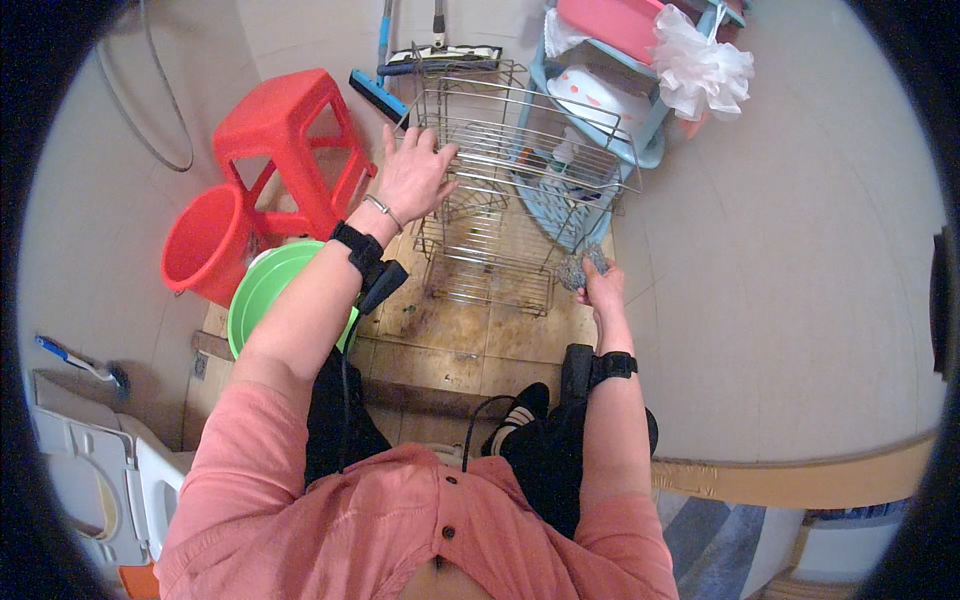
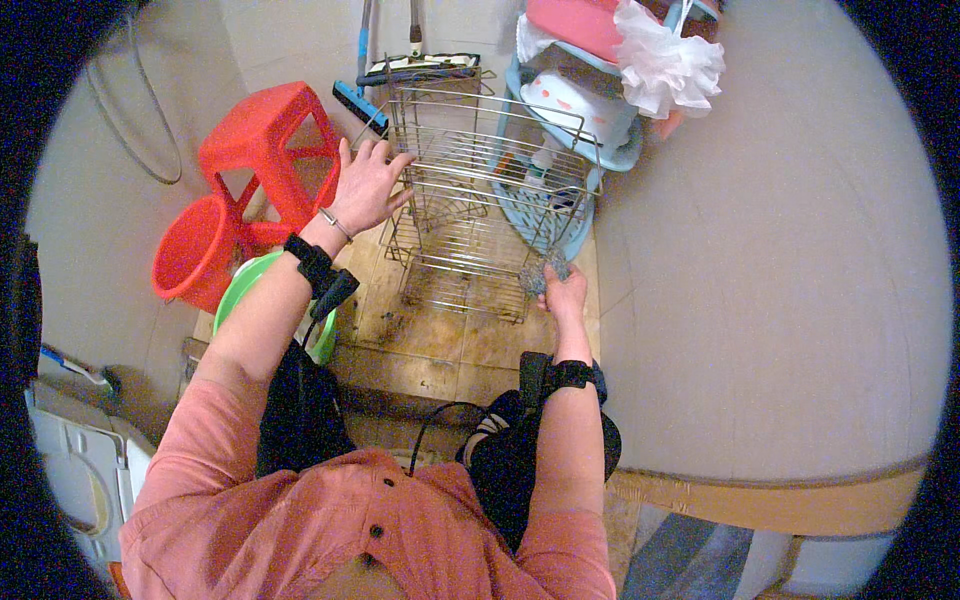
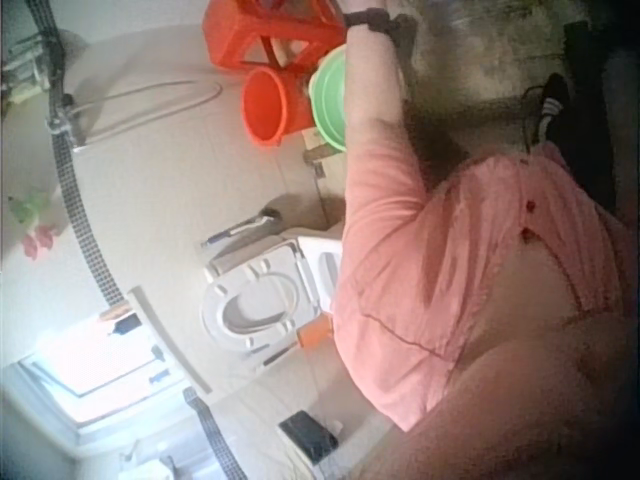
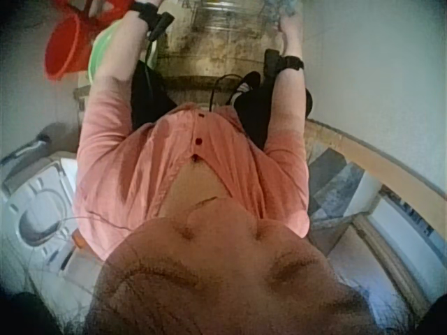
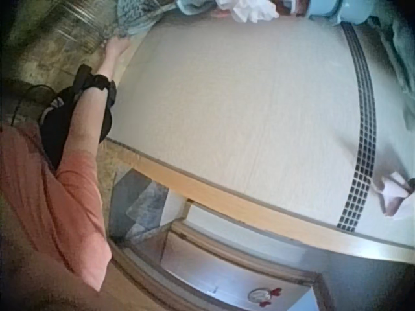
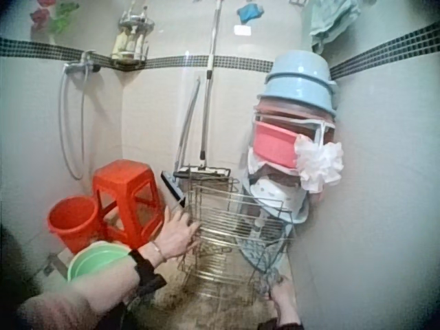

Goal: The person scrubs a metal dish rack with a sponge while sitting on the floor, then rinses it with a handheld shower head. Afterward, they wash their hands at a sink, dry them with a cloth, and walk to a dining table where they place a phone and pick up a glass.

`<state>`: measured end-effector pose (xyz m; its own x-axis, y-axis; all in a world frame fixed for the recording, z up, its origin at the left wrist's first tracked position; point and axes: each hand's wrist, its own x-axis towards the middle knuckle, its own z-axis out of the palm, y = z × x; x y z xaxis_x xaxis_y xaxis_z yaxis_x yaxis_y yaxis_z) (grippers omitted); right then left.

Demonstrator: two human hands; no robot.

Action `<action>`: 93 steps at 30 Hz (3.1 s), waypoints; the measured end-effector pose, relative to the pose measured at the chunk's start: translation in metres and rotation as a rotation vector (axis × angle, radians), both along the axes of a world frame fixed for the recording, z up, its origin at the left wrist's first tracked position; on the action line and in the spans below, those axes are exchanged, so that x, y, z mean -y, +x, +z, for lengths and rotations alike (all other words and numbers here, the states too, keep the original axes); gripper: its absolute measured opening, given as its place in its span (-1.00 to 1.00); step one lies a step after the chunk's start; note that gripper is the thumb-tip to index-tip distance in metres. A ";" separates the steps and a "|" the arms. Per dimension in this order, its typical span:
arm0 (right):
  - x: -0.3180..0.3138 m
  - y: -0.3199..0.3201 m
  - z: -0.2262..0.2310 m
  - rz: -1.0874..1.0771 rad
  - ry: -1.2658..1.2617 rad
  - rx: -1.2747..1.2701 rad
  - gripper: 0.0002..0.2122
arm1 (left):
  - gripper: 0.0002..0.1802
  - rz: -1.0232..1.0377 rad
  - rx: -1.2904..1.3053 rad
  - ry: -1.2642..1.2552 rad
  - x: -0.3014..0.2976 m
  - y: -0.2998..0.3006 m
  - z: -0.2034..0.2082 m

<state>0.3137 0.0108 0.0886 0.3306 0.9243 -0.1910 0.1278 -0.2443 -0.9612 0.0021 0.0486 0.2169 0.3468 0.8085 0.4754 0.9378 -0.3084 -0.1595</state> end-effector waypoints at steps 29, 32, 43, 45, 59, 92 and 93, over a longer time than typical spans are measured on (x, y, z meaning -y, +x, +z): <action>0.026 -0.237 -0.168 0.813 -0.293 0.127 -0.52 | -0.78 0.362 1.722 0.096 0.075 -0.192 -0.069; 0.029 -0.304 -0.140 0.823 -0.217 -0.126 -0.61 | -0.76 0.358 1.759 0.116 0.089 -0.202 -0.063; -0.014 -0.263 -0.054 1.044 0.010 0.477 -0.82 | -0.77 0.382 1.871 0.083 0.086 -0.214 -0.066; -0.019 -0.236 -0.027 1.028 0.188 0.572 -0.80 | -0.75 0.369 1.915 0.025 0.082 -0.202 -0.066; 0.007 -0.230 0.010 0.882 -0.130 0.001 -0.61 | -0.75 0.334 1.652 -0.138 0.115 -0.170 -0.076; 0.005 -0.239 -0.062 0.716 -0.488 0.006 -0.78 | -0.78 0.742 1.999 -0.020 0.124 -0.247 -0.125; 0.004 -0.242 -0.066 0.758 -0.470 -0.018 -0.78 | -0.77 0.777 1.986 -0.075 0.123 -0.248 -0.129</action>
<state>0.0722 0.0070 0.0230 -0.3446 0.7181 -0.6047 0.4016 -0.4694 -0.7864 -0.2456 -0.0743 0.0881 -0.7761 0.5339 -0.3355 -0.2911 0.1687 0.9417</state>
